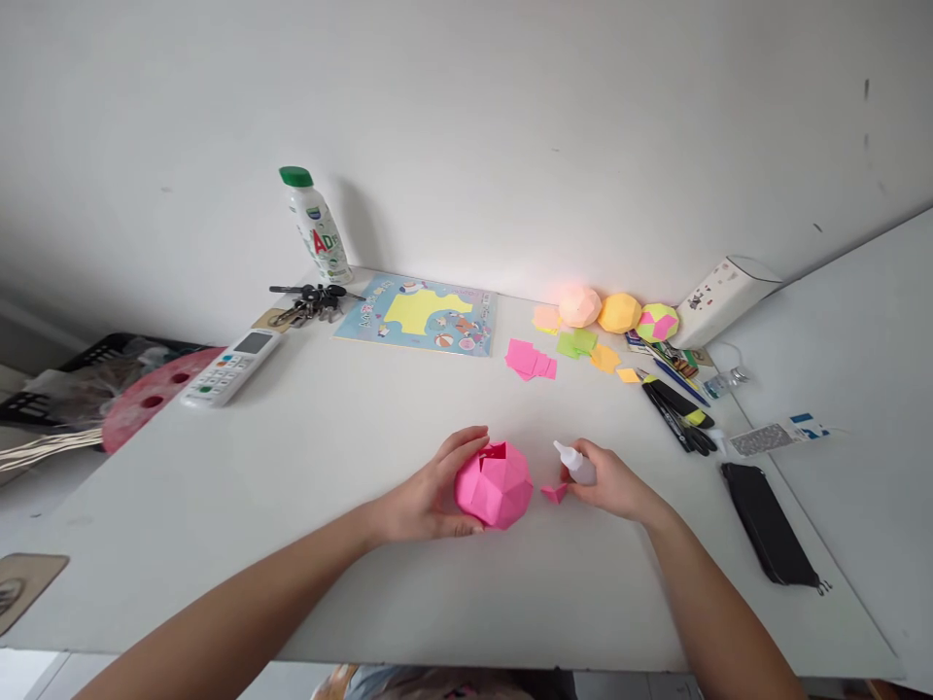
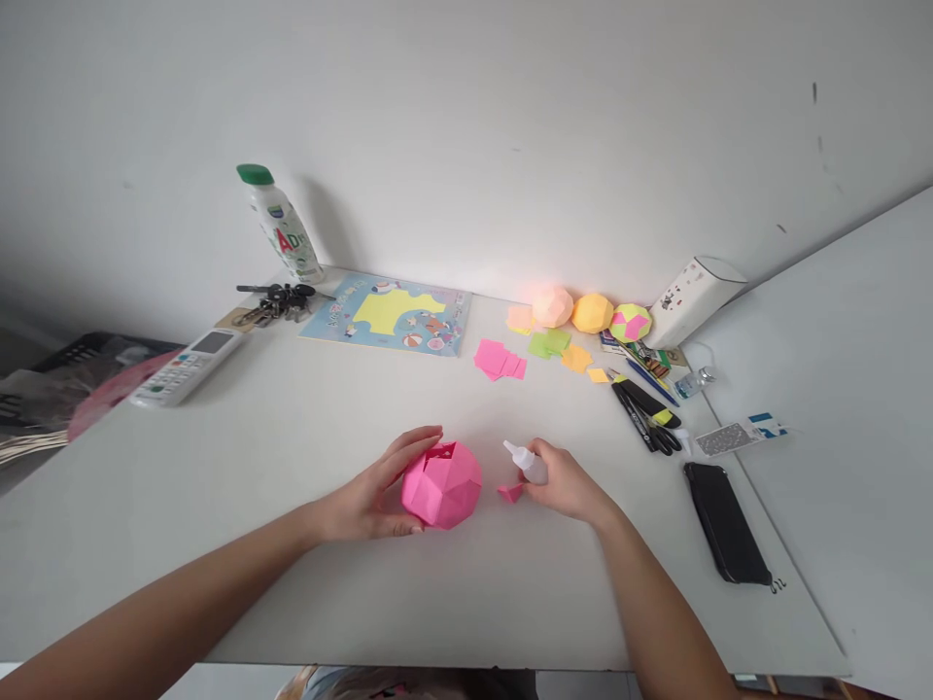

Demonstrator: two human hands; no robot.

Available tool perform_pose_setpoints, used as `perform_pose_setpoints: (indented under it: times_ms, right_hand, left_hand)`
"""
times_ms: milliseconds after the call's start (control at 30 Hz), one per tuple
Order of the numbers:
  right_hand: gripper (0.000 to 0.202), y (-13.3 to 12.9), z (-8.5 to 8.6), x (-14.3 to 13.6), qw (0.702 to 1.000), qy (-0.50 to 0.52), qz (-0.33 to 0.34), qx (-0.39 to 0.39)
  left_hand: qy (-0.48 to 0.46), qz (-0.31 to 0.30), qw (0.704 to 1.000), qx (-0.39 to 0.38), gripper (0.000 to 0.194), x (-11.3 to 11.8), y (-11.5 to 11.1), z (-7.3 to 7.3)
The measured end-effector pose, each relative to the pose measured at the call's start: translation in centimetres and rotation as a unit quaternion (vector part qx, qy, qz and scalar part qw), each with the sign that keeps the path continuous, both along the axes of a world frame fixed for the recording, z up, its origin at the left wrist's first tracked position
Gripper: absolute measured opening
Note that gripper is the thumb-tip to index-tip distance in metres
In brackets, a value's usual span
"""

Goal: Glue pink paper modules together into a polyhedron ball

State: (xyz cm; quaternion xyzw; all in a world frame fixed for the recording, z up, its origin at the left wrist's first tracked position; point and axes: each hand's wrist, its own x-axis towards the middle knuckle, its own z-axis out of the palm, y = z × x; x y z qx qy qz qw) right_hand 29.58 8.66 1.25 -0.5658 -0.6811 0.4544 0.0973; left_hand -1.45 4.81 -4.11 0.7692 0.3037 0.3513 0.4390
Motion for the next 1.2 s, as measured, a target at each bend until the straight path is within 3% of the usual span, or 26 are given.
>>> perform_pose_setpoints:
  times_ms: [233,533,600,667,733,767,833,900,1000,1067,1200]
  right_hand:
    - [0.020,-0.5,0.8,-0.8,0.998,0.037,0.030,-0.034]
    - [0.024,-0.4,0.5,-0.7,0.997,0.075,0.017,-0.029]
    - [0.026,-0.5,0.8,-0.5,0.994,0.102,0.024,-0.030]
    - [0.032,-1.1,1.1,-0.7,0.988,0.151,0.029,-0.028]
    - [0.038,-2.2,1.3,-1.2,0.968,0.248,0.029,-0.021]
    - [0.039,-2.9,1.4,-1.6,0.949,0.313,0.027,-0.015]
    - [0.041,-4.7,1.4,-2.7,0.913,0.406,0.033,-0.019]
    - [0.042,-6.4,1.5,-4.0,0.900,0.435,0.031,-0.017]
    - [0.039,-8.4,1.7,-5.5,0.906,0.421,0.038,-0.002]
    - [0.036,-9.0,1.7,-6.2,0.910,0.412,0.045,0.016]
    - [0.032,-9.1,1.6,-7.1,0.906,0.419,0.049,0.019]
  left_hand:
    - [-0.008,0.001,1.000,-0.003,0.090,-0.3,0.5,0.2]
    - [-0.024,0.011,1.000,0.002,0.083,-0.3,0.6,0.3]
    - [-0.025,0.040,0.998,0.040,0.072,-0.1,0.5,0.7]
    - [-0.024,0.110,0.988,0.104,0.054,0.2,-0.1,1.6]
    - [-0.025,0.229,0.955,0.187,0.035,0.7,-1.4,2.8]
    - [-0.027,0.260,0.938,0.228,0.030,1.0,-2.3,3.5]
    - [-0.052,0.199,0.940,0.273,0.029,1.7,-4.4,4.6]
    - [-0.053,0.136,0.961,0.234,0.024,2.6,-6.4,5.1]
    - [-0.097,0.078,0.991,0.048,0.025,3.9,-8.2,4.9]
    - [-0.139,0.054,0.988,-0.042,0.022,4.5,-8.5,4.6]
    - [-0.196,0.071,0.969,-0.130,0.011,4.8,-8.1,4.4]
